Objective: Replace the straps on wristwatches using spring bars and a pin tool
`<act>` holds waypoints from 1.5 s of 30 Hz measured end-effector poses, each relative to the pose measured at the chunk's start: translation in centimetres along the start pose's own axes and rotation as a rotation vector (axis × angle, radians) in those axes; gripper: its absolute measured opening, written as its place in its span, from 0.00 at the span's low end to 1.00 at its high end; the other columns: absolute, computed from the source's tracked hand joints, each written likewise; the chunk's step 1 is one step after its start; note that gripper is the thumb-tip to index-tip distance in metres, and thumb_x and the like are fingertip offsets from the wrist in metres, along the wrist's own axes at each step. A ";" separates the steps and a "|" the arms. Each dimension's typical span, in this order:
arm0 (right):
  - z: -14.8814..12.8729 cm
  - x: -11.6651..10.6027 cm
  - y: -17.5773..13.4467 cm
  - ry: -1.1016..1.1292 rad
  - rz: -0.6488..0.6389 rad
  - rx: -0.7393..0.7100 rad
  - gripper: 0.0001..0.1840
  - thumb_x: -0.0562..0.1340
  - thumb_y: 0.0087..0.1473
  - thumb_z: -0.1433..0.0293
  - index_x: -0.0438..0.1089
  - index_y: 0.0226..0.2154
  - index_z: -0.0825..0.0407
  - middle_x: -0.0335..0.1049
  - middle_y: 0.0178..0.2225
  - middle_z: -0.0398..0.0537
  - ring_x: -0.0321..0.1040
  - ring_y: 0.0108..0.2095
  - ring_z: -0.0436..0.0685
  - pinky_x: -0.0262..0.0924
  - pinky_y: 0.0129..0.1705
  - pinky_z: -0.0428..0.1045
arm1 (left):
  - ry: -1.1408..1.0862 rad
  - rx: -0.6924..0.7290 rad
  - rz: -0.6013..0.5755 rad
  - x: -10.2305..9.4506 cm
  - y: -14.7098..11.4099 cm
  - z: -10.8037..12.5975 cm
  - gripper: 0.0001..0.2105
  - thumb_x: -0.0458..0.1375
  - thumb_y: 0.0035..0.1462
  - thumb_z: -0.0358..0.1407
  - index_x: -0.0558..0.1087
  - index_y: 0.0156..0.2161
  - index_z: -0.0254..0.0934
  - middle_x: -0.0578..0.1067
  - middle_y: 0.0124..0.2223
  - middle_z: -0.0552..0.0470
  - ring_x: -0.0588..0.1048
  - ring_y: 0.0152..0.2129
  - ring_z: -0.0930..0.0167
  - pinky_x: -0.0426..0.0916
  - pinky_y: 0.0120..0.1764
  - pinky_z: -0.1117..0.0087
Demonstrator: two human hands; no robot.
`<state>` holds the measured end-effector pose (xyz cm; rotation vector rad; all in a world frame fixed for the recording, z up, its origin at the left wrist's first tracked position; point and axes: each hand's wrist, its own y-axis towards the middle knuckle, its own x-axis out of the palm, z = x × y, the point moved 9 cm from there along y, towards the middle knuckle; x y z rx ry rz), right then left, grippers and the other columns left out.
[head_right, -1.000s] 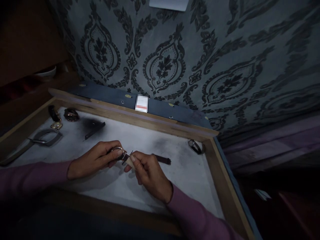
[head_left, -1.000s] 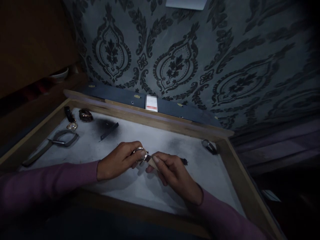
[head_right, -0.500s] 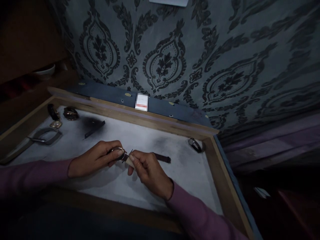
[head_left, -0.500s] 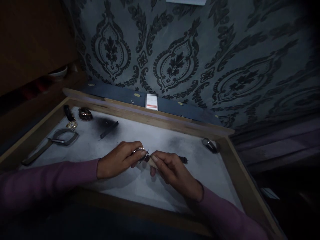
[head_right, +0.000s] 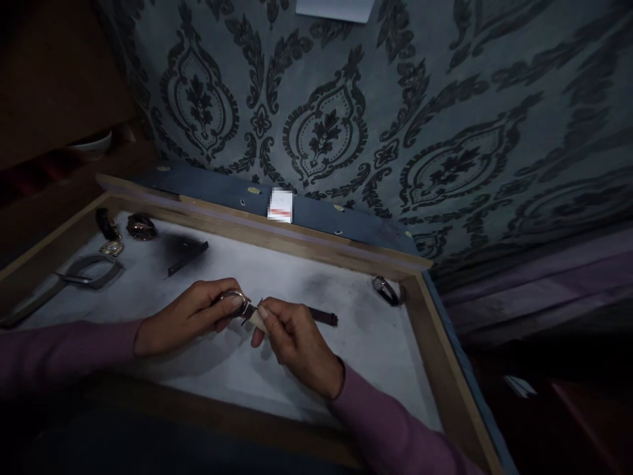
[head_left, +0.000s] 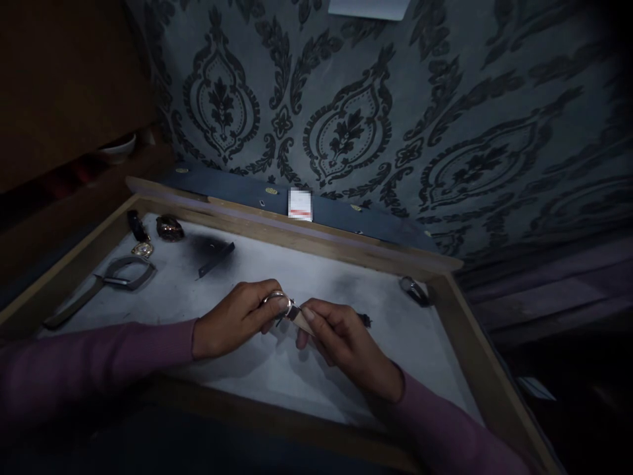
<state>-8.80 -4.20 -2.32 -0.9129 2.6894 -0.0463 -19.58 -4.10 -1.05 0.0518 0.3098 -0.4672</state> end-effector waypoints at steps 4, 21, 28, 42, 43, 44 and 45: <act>-0.2 -0.1 0.0 -0.019 -0.005 -0.009 0.27 0.52 0.64 0.53 0.68 0.23 0.54 0.53 0.13 0.35 0.48 0.13 0.44 0.44 0.16 0.42 | -0.010 -0.010 -0.009 0.1 0.1 0.0 0.16 0.47 0.66 0.41 0.66 0.29 0.35 0.65 0.21 0.58 0.61 0.17 0.78 0.56 0.22 0.77; -0.3 -0.1 0.0 -0.106 -0.014 -0.044 0.26 0.50 0.65 0.55 0.65 0.23 0.53 0.58 0.16 0.38 0.51 0.16 0.46 0.49 0.21 0.44 | 0.065 -0.012 -0.032 0.1 0.1 -0.2 0.15 0.47 0.66 0.41 0.65 0.30 0.35 0.65 0.22 0.59 0.63 0.19 0.77 0.58 0.25 0.75; -0.6 0.2 0.1 -0.220 -0.020 -0.123 0.25 0.47 0.67 0.57 0.57 0.22 0.51 0.55 0.18 0.38 0.53 0.19 0.48 0.49 0.23 0.45 | 0.185 0.070 -0.043 0.1 -0.1 0.7 0.13 0.45 0.66 0.38 0.64 0.31 0.36 0.64 0.21 0.59 0.64 0.19 0.75 0.58 0.26 0.74; -0.6 0.5 0.0 -0.281 -0.031 -0.198 0.18 0.48 0.66 0.64 0.59 0.25 0.51 0.52 0.20 0.38 0.51 0.19 0.48 0.46 0.23 0.46 | -0.010 -0.081 -0.126 0.8 0.1 -1.0 0.16 0.47 0.65 0.42 0.64 0.29 0.35 0.63 0.21 0.59 0.61 0.18 0.76 0.57 0.24 0.74; -0.3 0.6 0.1 -0.200 -0.044 -0.157 0.20 0.48 0.66 0.62 0.59 0.24 0.51 0.52 0.19 0.37 0.50 0.19 0.47 0.45 0.22 0.45 | 0.044 -0.044 -0.109 0.6 0.1 -0.6 0.15 0.46 0.65 0.41 0.64 0.29 0.36 0.63 0.21 0.59 0.62 0.19 0.76 0.57 0.25 0.74; 0.2 0.7 0.2 -0.119 -0.053 -0.113 0.22 0.48 0.66 0.59 0.58 0.23 0.51 0.51 0.19 0.37 0.49 0.19 0.47 0.44 0.22 0.45 | 0.101 -0.009 -0.092 0.4 0.0 -0.2 0.15 0.46 0.66 0.40 0.63 0.29 0.36 0.63 0.21 0.59 0.62 0.19 0.76 0.57 0.25 0.74; 0.6 0.8 0.3 -0.046 -0.059 -0.072 0.23 0.49 0.66 0.57 0.58 0.23 0.51 0.51 0.18 0.37 0.47 0.18 0.47 0.44 0.21 0.44 | 0.158 0.021 -0.076 0.2 0.0 0.1 0.14 0.46 0.66 0.39 0.63 0.29 0.37 0.63 0.21 0.59 0.62 0.20 0.75 0.57 0.25 0.74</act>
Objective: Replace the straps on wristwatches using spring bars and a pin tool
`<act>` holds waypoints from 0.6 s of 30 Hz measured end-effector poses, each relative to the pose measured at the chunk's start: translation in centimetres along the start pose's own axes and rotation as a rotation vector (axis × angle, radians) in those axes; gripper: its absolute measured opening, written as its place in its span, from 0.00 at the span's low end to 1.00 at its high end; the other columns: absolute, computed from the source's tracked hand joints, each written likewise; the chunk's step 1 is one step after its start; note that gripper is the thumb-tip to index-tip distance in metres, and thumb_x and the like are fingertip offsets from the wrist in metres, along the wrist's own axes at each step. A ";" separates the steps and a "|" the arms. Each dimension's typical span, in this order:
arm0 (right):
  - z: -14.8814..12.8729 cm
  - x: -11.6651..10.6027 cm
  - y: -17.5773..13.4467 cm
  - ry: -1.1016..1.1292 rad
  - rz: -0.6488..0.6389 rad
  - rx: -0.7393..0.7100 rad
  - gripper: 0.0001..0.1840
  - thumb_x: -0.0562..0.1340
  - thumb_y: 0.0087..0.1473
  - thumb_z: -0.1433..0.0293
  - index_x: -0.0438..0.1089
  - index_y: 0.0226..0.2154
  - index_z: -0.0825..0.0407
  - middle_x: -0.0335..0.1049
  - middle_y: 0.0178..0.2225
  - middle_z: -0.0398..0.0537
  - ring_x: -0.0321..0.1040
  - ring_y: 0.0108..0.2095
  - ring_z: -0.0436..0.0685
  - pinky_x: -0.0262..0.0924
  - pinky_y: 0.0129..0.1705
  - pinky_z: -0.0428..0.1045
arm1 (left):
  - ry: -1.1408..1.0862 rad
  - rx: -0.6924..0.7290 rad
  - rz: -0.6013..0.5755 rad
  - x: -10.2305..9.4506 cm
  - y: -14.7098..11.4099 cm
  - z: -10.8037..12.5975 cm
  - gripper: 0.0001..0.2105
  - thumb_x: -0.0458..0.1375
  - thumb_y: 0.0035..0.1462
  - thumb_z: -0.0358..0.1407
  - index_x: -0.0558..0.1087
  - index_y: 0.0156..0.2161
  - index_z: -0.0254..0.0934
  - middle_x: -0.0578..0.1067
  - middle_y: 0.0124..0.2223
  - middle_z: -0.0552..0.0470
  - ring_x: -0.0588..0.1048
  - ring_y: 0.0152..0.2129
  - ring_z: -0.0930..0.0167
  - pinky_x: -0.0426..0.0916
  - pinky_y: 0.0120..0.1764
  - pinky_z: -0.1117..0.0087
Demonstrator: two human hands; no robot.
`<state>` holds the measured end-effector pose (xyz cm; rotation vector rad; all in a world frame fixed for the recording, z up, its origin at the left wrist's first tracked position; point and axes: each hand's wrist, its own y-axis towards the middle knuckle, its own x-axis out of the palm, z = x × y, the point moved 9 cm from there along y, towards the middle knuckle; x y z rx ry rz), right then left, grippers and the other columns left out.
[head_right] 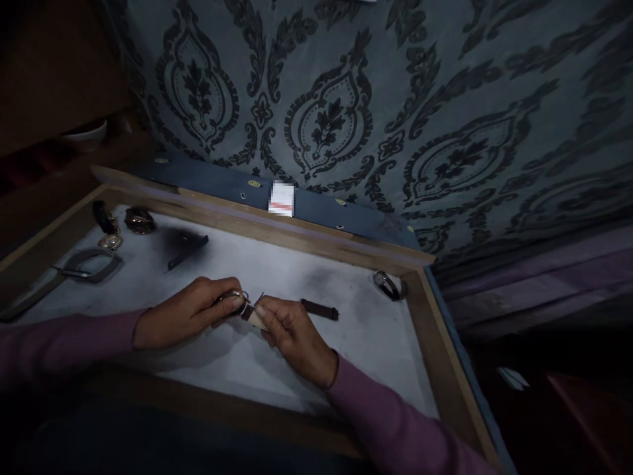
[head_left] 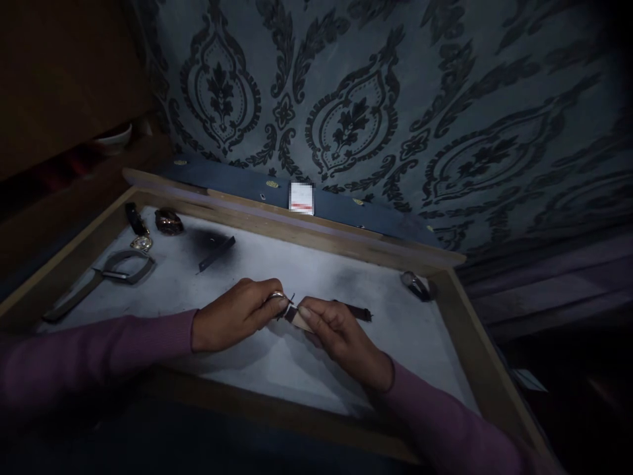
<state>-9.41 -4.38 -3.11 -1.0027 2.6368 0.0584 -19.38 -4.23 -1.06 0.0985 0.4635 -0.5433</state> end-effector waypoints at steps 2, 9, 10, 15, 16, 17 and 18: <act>0.5 0.2 0.0 0.093 0.005 0.052 0.25 0.50 0.64 0.53 0.57 0.23 0.51 0.49 0.18 0.36 0.45 0.18 0.46 0.43 0.20 0.44 | 0.102 0.044 0.021 -0.2 -0.1 0.4 0.13 0.45 0.67 0.37 0.62 0.31 0.37 0.63 0.22 0.59 0.63 0.20 0.75 0.56 0.25 0.73; -0.8 -0.5 -0.4 -0.152 0.161 -0.003 0.24 0.49 0.65 0.55 0.55 0.22 0.50 0.50 0.19 0.38 0.48 0.19 0.48 0.45 0.22 0.45 | 0.330 0.113 0.059 0.2 -0.5 0.8 0.10 0.43 0.68 0.35 0.62 0.35 0.37 0.69 0.26 0.56 0.69 0.21 0.73 0.59 0.27 0.72; -1.0 -0.5 -0.5 -0.188 0.182 -0.020 0.23 0.48 0.65 0.57 0.55 0.22 0.50 0.50 0.18 0.38 0.48 0.19 0.48 0.45 0.22 0.45 | 0.352 0.113 0.062 0.3 -0.5 0.8 0.10 0.43 0.68 0.35 0.62 0.35 0.37 0.70 0.26 0.55 0.70 0.22 0.72 0.60 0.27 0.72; -1.4 -0.5 -0.9 -0.288 0.240 -0.083 0.19 0.48 0.65 0.65 0.54 0.23 0.49 0.50 0.18 0.37 0.50 0.18 0.48 0.45 0.22 0.45 | 0.455 0.108 0.072 0.8 -0.5 0.7 0.10 0.43 0.68 0.35 0.62 0.36 0.36 0.72 0.26 0.53 0.72 0.21 0.71 0.60 0.26 0.71; -1.3 -0.5 -0.9 -0.300 0.243 -0.085 0.18 0.48 0.65 0.66 0.54 0.23 0.49 0.50 0.18 0.37 0.50 0.18 0.48 0.45 0.22 0.45 | 0.479 0.107 0.073 0.9 -0.5 0.7 0.10 0.43 0.68 0.35 0.63 0.37 0.35 0.72 0.27 0.53 0.72 0.21 0.71 0.61 0.25 0.71; -1.3 -0.4 -0.9 -0.312 0.245 -0.086 0.18 0.48 0.65 0.67 0.54 0.23 0.49 0.51 0.18 0.37 0.50 0.18 0.48 0.45 0.22 0.45 | 0.505 0.103 0.073 1.0 -0.5 0.7 0.10 0.43 0.68 0.35 0.63 0.38 0.35 0.73 0.27 0.52 0.72 0.21 0.71 0.61 0.25 0.71; -1.3 -0.4 -0.9 -0.323 0.244 -0.084 0.18 0.48 0.65 0.67 0.55 0.23 0.49 0.51 0.18 0.37 0.51 0.18 0.48 0.46 0.22 0.45 | 0.535 0.099 0.070 1.1 -0.5 0.7 0.10 0.43 0.68 0.36 0.63 0.38 0.35 0.73 0.26 0.52 0.72 0.20 0.71 0.60 0.25 0.71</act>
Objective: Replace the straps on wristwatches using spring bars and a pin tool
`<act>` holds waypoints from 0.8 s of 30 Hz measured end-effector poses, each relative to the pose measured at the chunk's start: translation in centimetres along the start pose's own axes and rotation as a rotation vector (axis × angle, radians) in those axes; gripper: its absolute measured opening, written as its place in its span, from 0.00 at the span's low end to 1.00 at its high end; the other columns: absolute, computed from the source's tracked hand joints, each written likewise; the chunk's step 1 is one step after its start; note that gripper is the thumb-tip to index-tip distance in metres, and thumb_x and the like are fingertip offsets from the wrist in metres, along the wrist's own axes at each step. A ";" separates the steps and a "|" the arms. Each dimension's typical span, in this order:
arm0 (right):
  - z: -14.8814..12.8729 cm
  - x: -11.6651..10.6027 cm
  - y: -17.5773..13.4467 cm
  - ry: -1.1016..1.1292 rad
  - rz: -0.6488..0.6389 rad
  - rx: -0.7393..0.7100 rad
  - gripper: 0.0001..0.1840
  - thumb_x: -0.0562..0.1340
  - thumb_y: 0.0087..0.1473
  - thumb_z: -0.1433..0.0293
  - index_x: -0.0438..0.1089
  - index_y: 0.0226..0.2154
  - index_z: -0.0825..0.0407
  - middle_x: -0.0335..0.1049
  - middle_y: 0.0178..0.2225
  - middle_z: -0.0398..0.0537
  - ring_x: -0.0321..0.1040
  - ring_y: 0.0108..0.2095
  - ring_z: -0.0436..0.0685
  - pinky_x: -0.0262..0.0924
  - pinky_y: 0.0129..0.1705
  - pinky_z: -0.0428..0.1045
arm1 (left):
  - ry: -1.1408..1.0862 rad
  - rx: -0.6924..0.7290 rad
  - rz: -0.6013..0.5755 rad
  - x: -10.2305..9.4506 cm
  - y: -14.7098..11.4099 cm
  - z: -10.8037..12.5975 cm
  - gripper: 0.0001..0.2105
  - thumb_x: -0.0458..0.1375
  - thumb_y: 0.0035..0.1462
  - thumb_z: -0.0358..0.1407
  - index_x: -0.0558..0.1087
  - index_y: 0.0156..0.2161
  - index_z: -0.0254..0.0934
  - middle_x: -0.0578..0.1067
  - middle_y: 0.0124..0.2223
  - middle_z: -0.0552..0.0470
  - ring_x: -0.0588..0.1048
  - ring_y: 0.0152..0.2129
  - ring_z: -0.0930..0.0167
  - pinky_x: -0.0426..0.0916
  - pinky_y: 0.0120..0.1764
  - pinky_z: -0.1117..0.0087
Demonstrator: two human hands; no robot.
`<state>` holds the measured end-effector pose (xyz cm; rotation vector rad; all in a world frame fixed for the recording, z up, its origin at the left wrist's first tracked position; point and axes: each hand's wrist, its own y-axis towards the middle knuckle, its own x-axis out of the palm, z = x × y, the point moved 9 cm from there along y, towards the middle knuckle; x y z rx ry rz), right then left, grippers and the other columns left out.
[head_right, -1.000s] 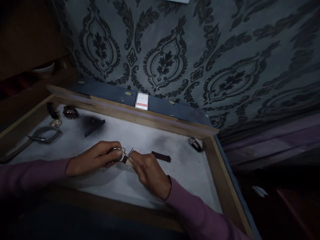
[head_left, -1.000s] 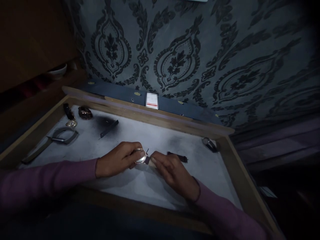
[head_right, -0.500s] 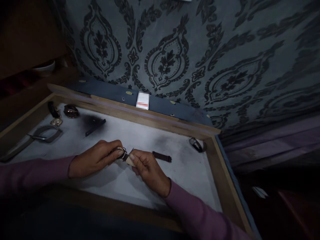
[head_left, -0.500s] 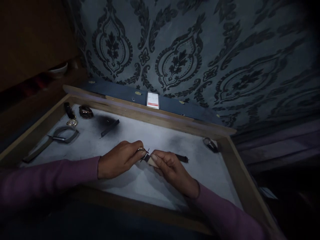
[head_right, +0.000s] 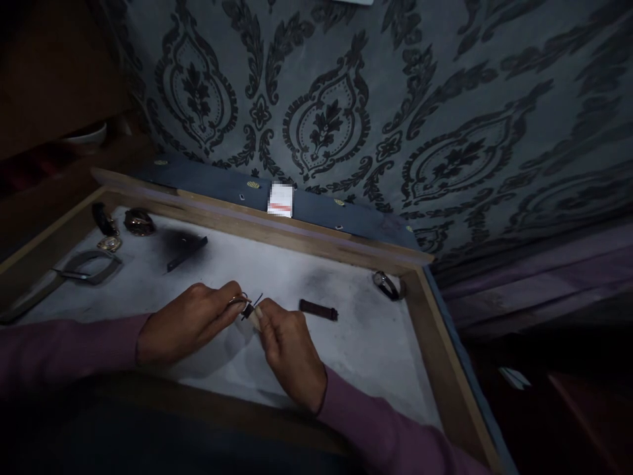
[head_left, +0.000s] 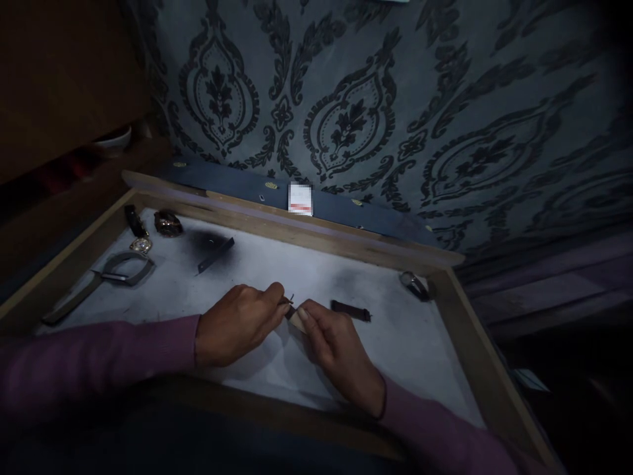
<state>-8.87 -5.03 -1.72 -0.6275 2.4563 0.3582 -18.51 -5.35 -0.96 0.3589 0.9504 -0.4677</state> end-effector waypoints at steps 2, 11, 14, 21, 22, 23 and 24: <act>0.0 0.1 0.0 -0.008 -0.006 0.005 0.17 0.48 0.65 0.67 0.55 0.23 0.49 0.52 0.17 0.37 0.51 0.18 0.48 0.46 0.22 0.45 | 0.068 -0.003 -0.009 0.1 0.0 0.1 0.10 0.42 0.69 0.35 0.63 0.38 0.35 0.74 0.26 0.52 0.72 0.19 0.71 0.59 0.23 0.71; -0.4 0.0 0.5 -0.026 -0.066 -0.089 0.16 0.47 0.65 0.69 0.56 0.25 0.50 0.52 0.20 0.38 0.52 0.18 0.48 0.47 0.23 0.45 | -0.117 0.013 0.016 -0.7 0.0 0.2 0.11 0.42 0.68 0.36 0.63 0.35 0.35 0.68 0.24 0.56 0.66 0.18 0.74 0.56 0.23 0.72; -1.0 -0.3 0.5 -0.009 -0.083 -0.175 0.16 0.47 0.66 0.70 0.57 0.25 0.50 0.54 0.21 0.39 0.53 0.19 0.47 0.48 0.24 0.45 | -0.360 -0.012 -0.006 -1.2 0.3 -0.1 0.13 0.44 0.67 0.37 0.64 0.32 0.35 0.64 0.23 0.58 0.64 0.19 0.76 0.57 0.25 0.74; -1.4 -0.8 0.5 0.061 -0.095 -0.187 0.18 0.48 0.67 0.70 0.60 0.25 0.51 0.53 0.19 0.37 0.52 0.18 0.46 0.47 0.22 0.44 | -0.847 -0.170 -0.225 0.3 0.5 -0.8 0.15 0.46 0.66 0.42 0.64 0.31 0.35 0.61 0.20 0.61 0.58 0.15 0.78 0.54 0.20 0.76; -1.4 -0.8 0.5 0.060 -0.094 -0.182 0.18 0.48 0.66 0.70 0.60 0.25 0.51 0.53 0.20 0.37 0.52 0.18 0.46 0.47 0.22 0.44 | -0.836 -0.157 -0.216 0.2 0.5 -0.8 0.15 0.46 0.66 0.42 0.64 0.31 0.35 0.61 0.20 0.61 0.58 0.16 0.78 0.54 0.20 0.76; -1.3 -0.7 0.5 0.054 -0.093 -0.178 0.18 0.48 0.66 0.69 0.60 0.25 0.51 0.53 0.20 0.37 0.53 0.18 0.46 0.47 0.22 0.44 | -0.799 -0.138 -0.194 0.0 0.6 -0.8 0.15 0.46 0.66 0.42 0.64 0.31 0.35 0.61 0.20 0.60 0.59 0.16 0.78 0.55 0.21 0.76; -1.2 -0.6 0.6 0.044 -0.089 -0.174 0.18 0.48 0.66 0.69 0.59 0.25 0.51 0.53 0.20 0.38 0.53 0.19 0.46 0.47 0.22 0.44 | -0.738 -0.114 -0.159 -0.3 0.6 -0.8 0.15 0.46 0.66 0.41 0.64 0.31 0.35 0.62 0.20 0.60 0.60 0.17 0.77 0.55 0.22 0.76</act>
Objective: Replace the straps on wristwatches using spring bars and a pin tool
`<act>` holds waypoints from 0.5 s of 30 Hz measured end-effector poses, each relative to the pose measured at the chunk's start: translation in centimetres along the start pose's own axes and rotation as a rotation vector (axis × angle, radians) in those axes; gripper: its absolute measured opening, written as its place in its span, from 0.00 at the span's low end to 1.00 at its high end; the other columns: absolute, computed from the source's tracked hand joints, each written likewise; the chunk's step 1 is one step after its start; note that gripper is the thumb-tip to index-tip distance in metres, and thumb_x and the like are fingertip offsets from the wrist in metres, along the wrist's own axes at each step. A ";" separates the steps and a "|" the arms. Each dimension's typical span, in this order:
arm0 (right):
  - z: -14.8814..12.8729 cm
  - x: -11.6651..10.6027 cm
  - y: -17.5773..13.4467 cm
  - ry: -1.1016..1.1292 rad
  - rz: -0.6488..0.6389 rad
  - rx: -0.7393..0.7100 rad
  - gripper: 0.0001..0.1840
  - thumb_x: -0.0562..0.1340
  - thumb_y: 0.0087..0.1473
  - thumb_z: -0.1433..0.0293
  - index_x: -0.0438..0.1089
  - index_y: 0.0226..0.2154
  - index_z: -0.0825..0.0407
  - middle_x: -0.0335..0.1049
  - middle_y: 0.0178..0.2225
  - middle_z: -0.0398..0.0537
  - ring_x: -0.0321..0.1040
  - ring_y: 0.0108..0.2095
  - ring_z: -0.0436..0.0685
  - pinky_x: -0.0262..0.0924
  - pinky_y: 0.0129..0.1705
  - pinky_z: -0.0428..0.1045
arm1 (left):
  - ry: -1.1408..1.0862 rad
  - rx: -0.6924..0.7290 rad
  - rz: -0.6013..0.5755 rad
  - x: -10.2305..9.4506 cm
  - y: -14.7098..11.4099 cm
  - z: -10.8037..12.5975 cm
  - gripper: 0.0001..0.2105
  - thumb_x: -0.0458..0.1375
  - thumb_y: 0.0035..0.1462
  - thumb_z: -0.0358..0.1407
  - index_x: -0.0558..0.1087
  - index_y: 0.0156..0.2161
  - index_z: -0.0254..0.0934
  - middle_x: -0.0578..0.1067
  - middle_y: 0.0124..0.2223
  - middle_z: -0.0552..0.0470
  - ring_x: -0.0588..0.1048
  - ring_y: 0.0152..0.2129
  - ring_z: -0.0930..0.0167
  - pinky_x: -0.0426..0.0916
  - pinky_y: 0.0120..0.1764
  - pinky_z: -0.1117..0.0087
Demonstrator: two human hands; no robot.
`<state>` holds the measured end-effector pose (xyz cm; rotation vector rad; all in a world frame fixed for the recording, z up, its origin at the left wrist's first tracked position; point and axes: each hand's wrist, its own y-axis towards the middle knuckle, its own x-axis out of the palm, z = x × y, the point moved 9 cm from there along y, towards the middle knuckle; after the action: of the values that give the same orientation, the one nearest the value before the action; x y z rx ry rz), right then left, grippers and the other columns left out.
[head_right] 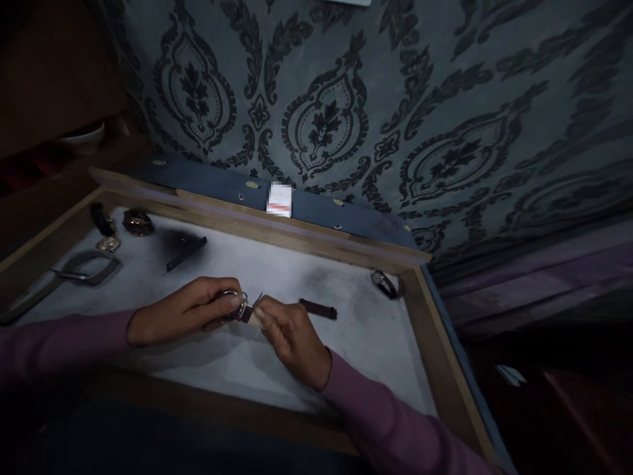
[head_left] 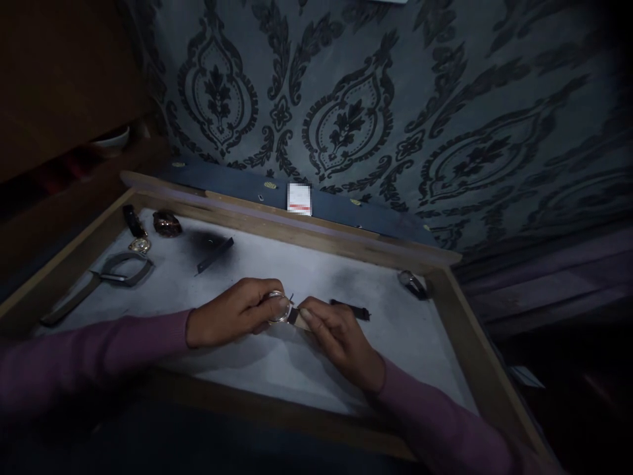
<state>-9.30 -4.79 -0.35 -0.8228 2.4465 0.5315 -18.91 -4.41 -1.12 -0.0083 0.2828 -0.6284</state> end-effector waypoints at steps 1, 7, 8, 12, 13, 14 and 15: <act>0.1 0.1 0.0 -0.014 0.006 0.009 0.17 0.48 0.66 0.69 0.59 0.24 0.51 0.53 0.20 0.38 0.53 0.19 0.47 0.47 0.23 0.44 | 0.079 0.033 0.036 -0.2 -0.1 0.2 0.14 0.46 0.66 0.40 0.64 0.31 0.35 0.62 0.21 0.60 0.61 0.18 0.77 0.56 0.23 0.75; 0.7 0.2 -0.1 -0.113 0.038 0.109 0.17 0.48 0.65 0.69 0.57 0.24 0.50 0.52 0.18 0.36 0.52 0.17 0.47 0.46 0.23 0.45 | 0.471 0.145 0.156 -0.1 -0.5 1.0 0.11 0.44 0.67 0.35 0.61 0.32 0.36 0.63 0.23 0.58 0.64 0.18 0.75 0.55 0.25 0.73; 0.6 0.2 -0.2 -0.127 0.041 0.116 0.17 0.48 0.65 0.69 0.57 0.24 0.50 0.52 0.18 0.36 0.52 0.17 0.47 0.46 0.23 0.45 | 0.515 0.149 0.162 0.0 -0.5 1.0 0.11 0.44 0.67 0.35 0.61 0.32 0.36 0.64 0.23 0.58 0.64 0.18 0.75 0.55 0.25 0.72; 0.6 0.4 -0.6 -0.160 0.043 0.136 0.16 0.48 0.64 0.70 0.56 0.24 0.50 0.53 0.17 0.37 0.53 0.17 0.48 0.45 0.23 0.45 | 0.706 0.130 0.162 0.7 -0.5 0.8 0.10 0.43 0.68 0.35 0.62 0.35 0.36 0.68 0.24 0.56 0.68 0.18 0.73 0.57 0.24 0.72; 0.6 0.5 -0.6 -0.168 0.041 0.141 0.16 0.48 0.64 0.70 0.55 0.24 0.50 0.53 0.17 0.37 0.53 0.16 0.48 0.45 0.22 0.45 | 0.758 0.125 0.159 0.9 -0.5 0.8 0.10 0.43 0.68 0.34 0.62 0.36 0.35 0.70 0.24 0.55 0.69 0.18 0.73 0.57 0.24 0.72; 0.8 0.6 -0.6 -0.177 0.038 0.150 0.16 0.48 0.64 0.70 0.55 0.24 0.50 0.53 0.17 0.37 0.54 0.16 0.48 0.45 0.22 0.45 | 0.809 0.123 0.155 1.0 -0.5 0.8 0.10 0.43 0.68 0.34 0.62 0.36 0.35 0.71 0.24 0.55 0.70 0.18 0.72 0.58 0.23 0.72; 0.9 0.6 -0.6 -0.188 0.036 0.157 0.16 0.48 0.64 0.71 0.55 0.24 0.49 0.53 0.17 0.37 0.54 0.16 0.48 0.45 0.23 0.45 | 0.856 0.124 0.149 1.2 -0.5 0.8 0.09 0.43 0.68 0.33 0.63 0.37 0.35 0.72 0.24 0.54 0.70 0.18 0.72 0.59 0.23 0.72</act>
<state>-9.04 -5.11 -1.55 -0.6365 2.3002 0.4042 -18.03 -5.61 -0.61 0.4057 1.0603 -0.4712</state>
